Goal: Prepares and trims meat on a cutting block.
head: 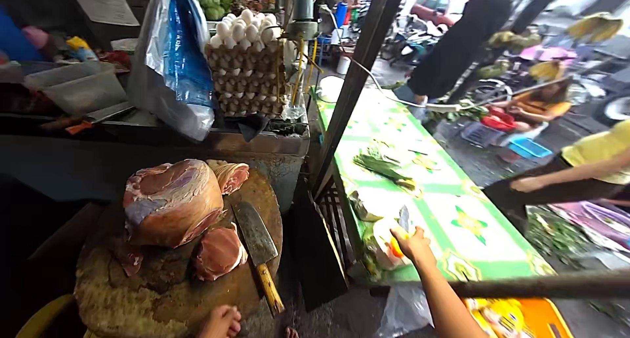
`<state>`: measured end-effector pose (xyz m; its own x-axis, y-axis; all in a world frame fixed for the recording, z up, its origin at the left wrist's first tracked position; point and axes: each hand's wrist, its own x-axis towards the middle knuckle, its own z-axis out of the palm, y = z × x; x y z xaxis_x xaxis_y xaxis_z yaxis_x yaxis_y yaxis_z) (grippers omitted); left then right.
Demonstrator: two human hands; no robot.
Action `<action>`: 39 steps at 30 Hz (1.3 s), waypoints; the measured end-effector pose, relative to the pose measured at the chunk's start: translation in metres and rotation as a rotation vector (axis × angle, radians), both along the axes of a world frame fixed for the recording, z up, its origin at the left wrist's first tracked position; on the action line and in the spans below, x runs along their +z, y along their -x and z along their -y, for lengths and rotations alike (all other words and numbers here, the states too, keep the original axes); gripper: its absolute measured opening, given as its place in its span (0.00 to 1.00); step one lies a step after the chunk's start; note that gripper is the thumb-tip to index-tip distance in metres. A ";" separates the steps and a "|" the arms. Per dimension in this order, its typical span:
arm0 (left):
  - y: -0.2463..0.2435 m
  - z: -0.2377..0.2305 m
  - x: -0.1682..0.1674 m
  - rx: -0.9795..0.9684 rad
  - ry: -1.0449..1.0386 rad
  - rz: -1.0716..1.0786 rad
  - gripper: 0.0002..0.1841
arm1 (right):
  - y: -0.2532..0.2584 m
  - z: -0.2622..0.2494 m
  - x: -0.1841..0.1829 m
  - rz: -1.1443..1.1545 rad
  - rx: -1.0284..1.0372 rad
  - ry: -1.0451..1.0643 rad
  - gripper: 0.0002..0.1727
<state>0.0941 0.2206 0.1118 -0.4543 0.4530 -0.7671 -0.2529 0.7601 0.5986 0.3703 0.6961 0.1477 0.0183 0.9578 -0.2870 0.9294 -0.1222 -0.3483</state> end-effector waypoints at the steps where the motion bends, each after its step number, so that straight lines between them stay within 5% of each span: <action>1: -0.005 -0.022 0.009 -0.002 -0.006 -0.044 0.19 | 0.004 -0.007 -0.004 0.026 0.040 0.044 0.58; 10: -0.007 -0.160 0.035 -0.271 0.163 -0.608 0.27 | 0.008 -0.025 -0.012 0.137 0.077 0.154 0.54; 13: 0.011 -0.190 0.029 -0.209 0.285 -0.657 0.36 | -0.017 -0.038 -0.016 -0.248 -0.121 0.206 0.41; 17: 0.038 -0.213 0.012 -0.069 0.439 -0.648 0.47 | -0.054 -0.028 -0.009 -0.894 -0.364 0.241 0.10; 21: 0.049 -0.226 -0.001 0.041 0.503 -0.636 0.58 | -0.084 0.015 0.010 -1.391 -0.289 0.215 0.17; 27: 0.062 -0.235 -0.011 0.193 0.494 -0.537 0.68 | -0.100 0.089 -0.009 -1.537 0.008 0.392 0.18; 30: 0.070 -0.229 -0.016 0.277 0.409 -0.530 0.65 | -0.091 0.122 -0.019 -1.509 -0.046 0.462 0.12; 35: 0.088 -0.219 -0.022 0.366 0.255 -0.402 0.38 | -0.075 0.153 -0.029 -1.464 -0.157 0.558 0.13; 39: 0.094 -0.213 -0.026 0.487 0.087 -0.253 0.37 | -0.064 0.165 -0.023 -1.482 -0.115 0.576 0.13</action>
<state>-0.0001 0.4341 0.0853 -0.7704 0.0845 -0.6320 -0.4440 0.6403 0.6269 0.4341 0.5312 0.1242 -0.5328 0.7331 -0.4227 -0.1975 -0.5935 -0.7802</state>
